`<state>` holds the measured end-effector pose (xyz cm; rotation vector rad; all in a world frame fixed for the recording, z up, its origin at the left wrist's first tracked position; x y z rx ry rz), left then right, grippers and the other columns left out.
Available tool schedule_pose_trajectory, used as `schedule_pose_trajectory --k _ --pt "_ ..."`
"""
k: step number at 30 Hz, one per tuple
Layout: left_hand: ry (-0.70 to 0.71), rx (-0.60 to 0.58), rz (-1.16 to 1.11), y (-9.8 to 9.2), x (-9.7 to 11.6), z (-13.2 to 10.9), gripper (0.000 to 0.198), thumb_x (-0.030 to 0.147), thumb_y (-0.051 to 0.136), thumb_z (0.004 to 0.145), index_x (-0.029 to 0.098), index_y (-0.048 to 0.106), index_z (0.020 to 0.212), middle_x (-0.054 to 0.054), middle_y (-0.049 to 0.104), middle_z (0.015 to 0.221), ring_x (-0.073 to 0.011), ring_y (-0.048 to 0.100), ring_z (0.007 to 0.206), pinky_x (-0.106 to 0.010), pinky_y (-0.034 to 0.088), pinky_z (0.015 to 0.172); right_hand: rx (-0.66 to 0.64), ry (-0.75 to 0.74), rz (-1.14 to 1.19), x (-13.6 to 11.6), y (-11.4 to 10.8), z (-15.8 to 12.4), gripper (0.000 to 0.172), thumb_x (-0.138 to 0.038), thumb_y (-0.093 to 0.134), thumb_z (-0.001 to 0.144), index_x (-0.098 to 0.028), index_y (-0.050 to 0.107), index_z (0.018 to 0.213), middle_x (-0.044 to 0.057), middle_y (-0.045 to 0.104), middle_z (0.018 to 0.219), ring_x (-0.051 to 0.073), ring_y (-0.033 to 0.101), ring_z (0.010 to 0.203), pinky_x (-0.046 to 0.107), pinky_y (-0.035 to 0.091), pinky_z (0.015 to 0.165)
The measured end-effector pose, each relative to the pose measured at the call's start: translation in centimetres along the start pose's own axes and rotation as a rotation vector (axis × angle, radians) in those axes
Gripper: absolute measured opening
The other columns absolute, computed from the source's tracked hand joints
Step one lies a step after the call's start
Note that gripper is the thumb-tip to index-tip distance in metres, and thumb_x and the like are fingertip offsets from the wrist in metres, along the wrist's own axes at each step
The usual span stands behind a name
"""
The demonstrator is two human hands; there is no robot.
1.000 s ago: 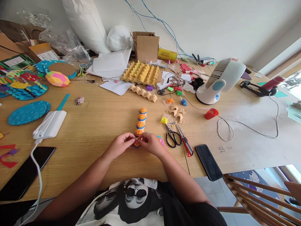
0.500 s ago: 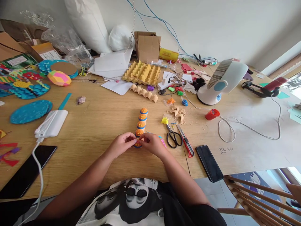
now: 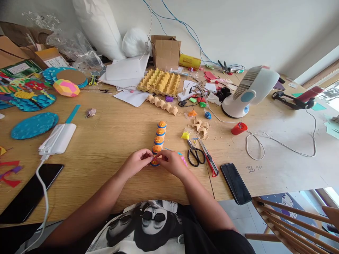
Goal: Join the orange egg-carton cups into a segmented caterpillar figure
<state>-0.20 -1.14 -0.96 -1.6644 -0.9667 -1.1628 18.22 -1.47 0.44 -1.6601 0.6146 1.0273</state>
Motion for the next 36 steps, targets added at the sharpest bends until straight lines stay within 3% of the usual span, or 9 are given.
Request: schedule_pose_trajectory --k 7,14,24,36 --pt "-0.001 0.008 0.006 0.0 -0.2 0.0 0.024 0.044 0.067 0.084 0.019 0.066 0.086 0.0 0.069 0.079 -0.0142 0.061 0.069 -0.024 0.048 0.065 -0.002 -0.076 -0.046 -0.4 -0.3 -0.2 0.023 -0.029 0.063 0.092 -0.019 0.081 0.103 0.001 0.065 0.071 0.012 0.049 0.061 0.025 0.035 0.061" --pt "-0.011 0.005 0.018 -0.1 -0.5 0.0 0.024 0.043 0.065 0.087 0.019 0.067 0.089 -0.001 0.069 0.081 -0.014 0.06 0.07 -0.023 0.047 0.064 -0.019 -0.169 -0.135 -0.9 -0.5 -0.8 0.037 -0.011 0.054 0.091 -0.021 0.079 0.115 0.003 0.072 0.082 0.013 0.058 0.065 0.023 0.039 0.064" --pt "0.006 0.015 0.039 -0.1 0.0 0.0 0.022 0.041 0.064 0.088 0.018 0.067 0.088 0.0 0.069 0.08 -0.0136 0.06 0.07 -0.024 0.048 0.065 0.001 -0.243 -0.262 -0.9 -0.6 -0.9 0.036 -0.013 0.054 0.093 -0.023 0.078 0.118 0.006 0.075 0.089 0.015 0.064 0.073 0.025 0.041 0.068" --pt "0.18 0.082 0.143 -0.2 0.4 -0.1 0.018 0.034 0.066 0.087 0.02 0.072 0.096 -0.004 0.074 0.096 -0.0171 0.069 0.084 -0.028 0.055 0.077 0.055 -0.203 -0.226 -0.5 -0.8 -0.7 0.032 -0.013 0.053 0.095 -0.022 0.076 0.115 0.006 0.073 0.089 0.016 0.063 0.074 0.026 0.043 0.068"
Point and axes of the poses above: each hand's wrist, its own z-axis towards the middle knuckle, its own y-axis out of the palm, x = y × z, the point moved 3 cm from there along z, towards the middle knuckle
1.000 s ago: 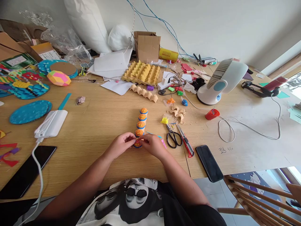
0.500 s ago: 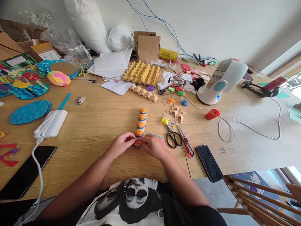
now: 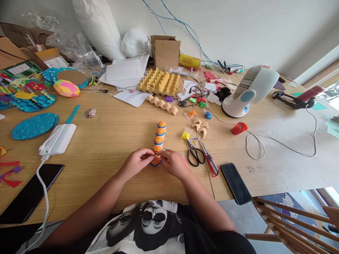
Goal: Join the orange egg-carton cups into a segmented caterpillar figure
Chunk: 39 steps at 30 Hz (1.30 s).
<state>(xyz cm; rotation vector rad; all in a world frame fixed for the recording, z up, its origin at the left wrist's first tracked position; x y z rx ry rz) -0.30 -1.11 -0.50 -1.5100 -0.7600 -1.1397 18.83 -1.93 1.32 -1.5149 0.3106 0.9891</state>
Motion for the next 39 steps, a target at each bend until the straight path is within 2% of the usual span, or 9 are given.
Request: schedule_pose_trajectory --k 8,12,15,18,21,24,30,36,39 --pt "-0.02 0.021 -0.026 0.3 -0.2 0.1 0.017 0.035 0.069 0.087 0.02 0.072 0.094 -0.003 0.074 0.089 -0.0158 0.067 0.077 -0.027 0.053 0.071 0.126 -0.016 0.12 0.7 -0.3 0.1 0.033 -0.009 0.049 0.093 -0.02 0.074 0.111 0.006 0.069 0.089 0.018 0.064 0.082 0.03 0.047 0.075" --pt "0.007 0.081 -0.059 0.3 -0.3 0.1 0.017 0.035 0.066 0.091 0.02 0.071 0.095 -0.003 0.073 0.089 -0.0153 0.066 0.077 -0.026 0.053 0.07 0.193 0.037 0.43 1.2 -0.1 0.2 0.031 -0.009 0.048 0.091 -0.021 0.072 0.105 0.005 0.07 0.093 0.016 0.065 0.084 0.031 0.05 0.078" --pt "0.127 0.18 -0.012 0.2 0.6 -0.4 0.014 0.033 0.065 0.093 0.02 0.07 0.094 -0.003 0.071 0.089 -0.0144 0.064 0.075 -0.025 0.052 0.067 0.153 0.141 0.882 1.2 0.3 0.2 0.019 -0.017 0.053 0.093 -0.022 0.069 0.103 0.005 0.073 0.101 0.016 0.069 0.089 0.031 0.053 0.079" --pt "0.363 0.232 0.118 0.5 2.2 -1.3 0.01 0.028 0.064 0.094 0.022 0.069 0.1 -0.004 0.068 0.092 -0.0136 0.06 0.073 -0.025 0.05 0.065 0.081 0.192 1.256 0.4 0.6 0.1 0.015 -0.027 0.064 0.092 -0.023 0.066 0.106 0.006 0.075 0.113 0.017 0.072 0.097 0.033 0.055 0.088" --pt "0.584 0.35 0.318 0.6 3.7 -2.4 0.027 0.025 0.072 0.089 0.025 0.066 0.115 -0.006 0.067 0.103 -0.0189 0.062 0.09 -0.034 0.053 0.083 0.059 0.207 1.427 -0.7 0.7 -0.1 0.022 -0.029 0.072 0.088 -0.025 0.065 0.109 0.007 0.074 0.122 0.018 0.072 0.105 0.035 0.055 0.094" --pt "0.691 0.438 0.492 0.9 4.4 -3.0 0.029 0.028 0.081 0.082 0.027 0.069 0.108 -0.008 0.062 0.111 -0.0258 0.058 0.111 -0.044 0.049 0.101 0.042 0.204 1.476 -1.8 1.1 -0.3 0.024 -0.03 0.073 0.088 -0.027 0.064 0.109 0.006 0.072 0.13 0.021 0.069 0.118 0.037 0.053 0.1" --pt "0.683 0.581 0.581 0.9 4.4 -3.3 0.017 0.031 0.084 0.079 0.028 0.073 0.09 -0.008 0.055 0.12 -0.0307 0.046 0.126 -0.049 0.043 0.109 -0.018 0.245 1.47 -3.6 2.3 -0.8 0.045 -0.039 0.076 0.083 -0.03 0.058 0.124 0.009 0.065 0.14 0.026 0.063 0.127 0.046 0.048 0.108" --pt "0.683 0.549 0.521 0.2 4.2 -3.2 0.01 0.026 0.081 0.083 0.031 0.076 0.09 -0.006 0.06 0.115 -0.028 0.047 0.124 -0.048 0.042 0.11 -0.075 0.21 1.514 -3.3 1.9 -1.3 0.042 -0.037 0.073 0.088 -0.032 0.062 0.129 0.007 0.066 0.139 0.023 0.065 0.121 0.044 0.048 0.107" --pt "0.673 0.541 0.458 -0.2 4.1 -3.2 0.007 0.026 0.078 0.085 0.031 0.077 0.089 -0.006 0.061 0.11 -0.0275 0.048 0.123 -0.048 0.044 0.109 -0.034 0.185 1.434 -2.3 1.6 -1.2 0.037 -0.039 0.075 0.088 -0.029 0.07 0.123 0.007 0.068 0.132 0.02 0.067 0.111 0.037 0.053 0.097"
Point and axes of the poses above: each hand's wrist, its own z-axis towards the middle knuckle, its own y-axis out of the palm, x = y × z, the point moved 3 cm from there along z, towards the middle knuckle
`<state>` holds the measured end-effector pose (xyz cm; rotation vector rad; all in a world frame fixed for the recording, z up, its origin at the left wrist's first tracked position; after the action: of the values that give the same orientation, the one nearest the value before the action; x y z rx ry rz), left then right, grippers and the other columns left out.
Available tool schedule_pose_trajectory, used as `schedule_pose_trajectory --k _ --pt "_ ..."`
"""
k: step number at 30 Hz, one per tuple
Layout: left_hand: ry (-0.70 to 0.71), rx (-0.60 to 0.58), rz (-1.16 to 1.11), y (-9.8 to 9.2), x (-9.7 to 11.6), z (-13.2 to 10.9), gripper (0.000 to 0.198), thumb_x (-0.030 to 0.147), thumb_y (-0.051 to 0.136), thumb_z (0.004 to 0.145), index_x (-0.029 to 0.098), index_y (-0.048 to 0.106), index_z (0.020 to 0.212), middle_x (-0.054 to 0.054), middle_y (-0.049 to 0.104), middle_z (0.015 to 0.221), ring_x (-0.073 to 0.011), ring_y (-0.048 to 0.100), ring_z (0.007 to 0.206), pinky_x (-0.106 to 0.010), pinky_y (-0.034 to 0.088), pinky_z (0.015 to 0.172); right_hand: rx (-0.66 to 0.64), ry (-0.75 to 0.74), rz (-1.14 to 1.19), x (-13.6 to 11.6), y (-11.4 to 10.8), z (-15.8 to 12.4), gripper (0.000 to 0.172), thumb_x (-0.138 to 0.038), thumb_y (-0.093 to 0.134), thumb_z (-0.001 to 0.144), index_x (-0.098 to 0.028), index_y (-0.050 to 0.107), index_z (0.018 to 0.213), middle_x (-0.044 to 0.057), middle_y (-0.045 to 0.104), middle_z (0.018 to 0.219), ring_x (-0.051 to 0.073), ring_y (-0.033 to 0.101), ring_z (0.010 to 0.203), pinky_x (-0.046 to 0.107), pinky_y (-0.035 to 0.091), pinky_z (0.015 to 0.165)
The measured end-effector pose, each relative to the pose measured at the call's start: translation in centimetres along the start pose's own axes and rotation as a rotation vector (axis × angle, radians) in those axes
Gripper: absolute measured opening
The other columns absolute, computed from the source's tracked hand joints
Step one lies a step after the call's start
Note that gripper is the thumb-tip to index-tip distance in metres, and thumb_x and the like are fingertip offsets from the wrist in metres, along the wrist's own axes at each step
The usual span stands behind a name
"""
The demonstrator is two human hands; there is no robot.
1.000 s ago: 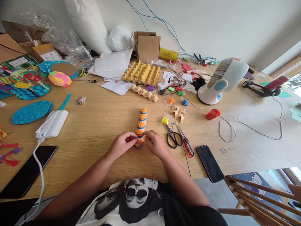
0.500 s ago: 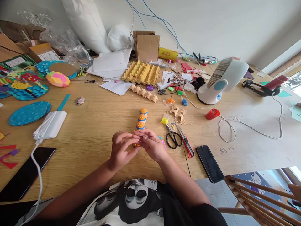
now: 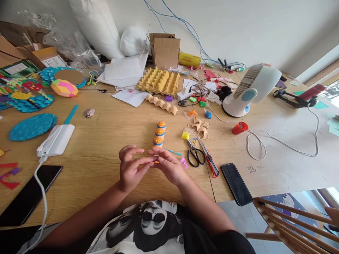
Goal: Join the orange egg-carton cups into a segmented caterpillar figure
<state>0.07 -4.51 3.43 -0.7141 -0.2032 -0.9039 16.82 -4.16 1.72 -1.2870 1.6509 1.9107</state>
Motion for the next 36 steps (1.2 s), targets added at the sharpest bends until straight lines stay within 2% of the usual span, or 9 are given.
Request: schedule_pose_trajectory --k 3,6,12,15,21,25,28,30,36 --pt "-0.026 -0.016 -0.078 0.0 -0.3 0.0 0.004 0.029 0.075 0.088 0.031 0.078 0.088 -0.006 0.061 0.107 -0.027 0.049 0.123 -0.048 0.045 0.109 0.003 0.031 -0.169 0.5 -0.9 0.3 0.031 -0.042 0.08 0.084 -0.021 0.078 0.106 0.006 0.075 0.1 0.015 0.067 0.085 0.028 0.055 0.078" --pt "-0.058 -0.064 -0.126 0.2 -0.5 -0.1 0.01 0.034 0.071 0.092 0.031 0.079 0.087 -0.006 0.062 0.105 -0.0264 0.05 0.122 -0.048 0.045 0.109 0.009 0.061 -0.248 0.9 -1.3 0.5 0.028 -0.044 0.082 0.081 -0.017 0.078 0.091 0.003 0.071 0.077 0.011 0.06 0.065 0.025 0.05 0.064" --pt "-0.089 -0.106 -0.195 0.5 -0.6 0.0 0.013 0.038 0.068 0.094 0.029 0.076 0.099 -0.006 0.064 0.108 -0.0257 0.052 0.121 -0.049 0.046 0.11 0.086 0.031 -0.217 0.4 -1.4 0.5 0.028 -0.042 0.085 0.076 -0.019 0.072 0.087 0.0 0.067 0.073 0.011 0.054 0.06 0.024 0.045 0.058" --pt "-0.113 -0.108 -0.175 0.6 -0.7 0.0 0.012 0.037 0.068 0.093 0.027 0.075 0.096 -0.006 0.065 0.106 -0.0254 0.054 0.119 -0.049 0.047 0.11 0.121 0.013 -0.218 0.1 -1.4 0.6 0.032 -0.047 0.081 0.078 -0.019 0.066 0.081 -0.001 0.062 0.07 0.011 0.048 0.059 0.024 0.039 0.056" --pt "-0.115 -0.101 -0.178 0.8 -0.6 0.0 0.006 0.029 0.069 0.092 0.026 0.074 0.095 -0.005 0.066 0.104 -0.024 0.055 0.116 -0.048 0.048 0.107 0.108 -0.054 -0.359 0.2 -1.8 0.8 0.052 -0.063 0.064 0.086 -0.021 0.051 0.059 -0.001 0.049 0.056 0.011 0.036 0.051 0.027 0.028 0.05" --pt "-0.111 -0.1 -0.175 0.8 -0.5 0.1 0.006 0.029 0.068 0.092 0.026 0.073 0.095 -0.005 0.066 0.102 -0.0241 0.056 0.115 -0.048 0.049 0.107 0.078 -0.085 -0.483 0.1 -2.0 0.7 0.051 -0.062 0.063 0.09 -0.018 0.065 0.064 0.001 0.055 0.06 0.011 0.04 0.053 0.028 0.032 0.053" --pt "-0.136 -0.095 -0.167 0.7 -0.6 0.2 0.009 0.031 0.066 0.093 0.026 0.073 0.094 -0.005 0.066 0.1 -0.0241 0.057 0.114 -0.048 0.049 0.107 0.114 -0.079 -0.445 0.2 -2.3 0.7 0.037 -0.056 0.077 0.08 -0.019 0.074 0.081 0.001 0.062 0.069 0.011 0.043 0.057 0.027 0.036 0.055" --pt "-0.157 -0.081 -0.168 0.7 -0.8 0.2 0.009 0.032 0.066 0.094 0.026 0.073 0.093 -0.005 0.066 0.099 -0.0238 0.057 0.113 -0.048 0.049 0.107 0.154 -0.076 -0.389 0.4 -2.6 0.8 0.035 -0.052 0.083 0.075 -0.02 0.075 0.084 0.0 0.063 0.07 0.01 0.042 0.056 0.026 0.036 0.053" --pt "-0.214 -0.047 -0.211 0.7 -1.4 0.2 0.009 0.033 0.067 0.094 0.025 0.072 0.096 -0.005 0.065 0.1 -0.0221 0.06 0.108 -0.047 0.049 0.108 0.274 -0.068 -0.383 0.6 -3.7 0.9 0.049 -0.063 0.069 0.083 -0.018 0.068 0.063 0.001 0.056 0.053 0.01 0.039 0.045 0.025 0.03 0.044"
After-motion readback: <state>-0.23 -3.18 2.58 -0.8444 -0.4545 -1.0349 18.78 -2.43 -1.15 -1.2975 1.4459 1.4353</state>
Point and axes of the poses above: each hand's wrist, its own z-axis towards the middle knuckle, its own y-axis out of the palm, x = y × z, the point moved 3 cm from there along z, towards the middle knuckle
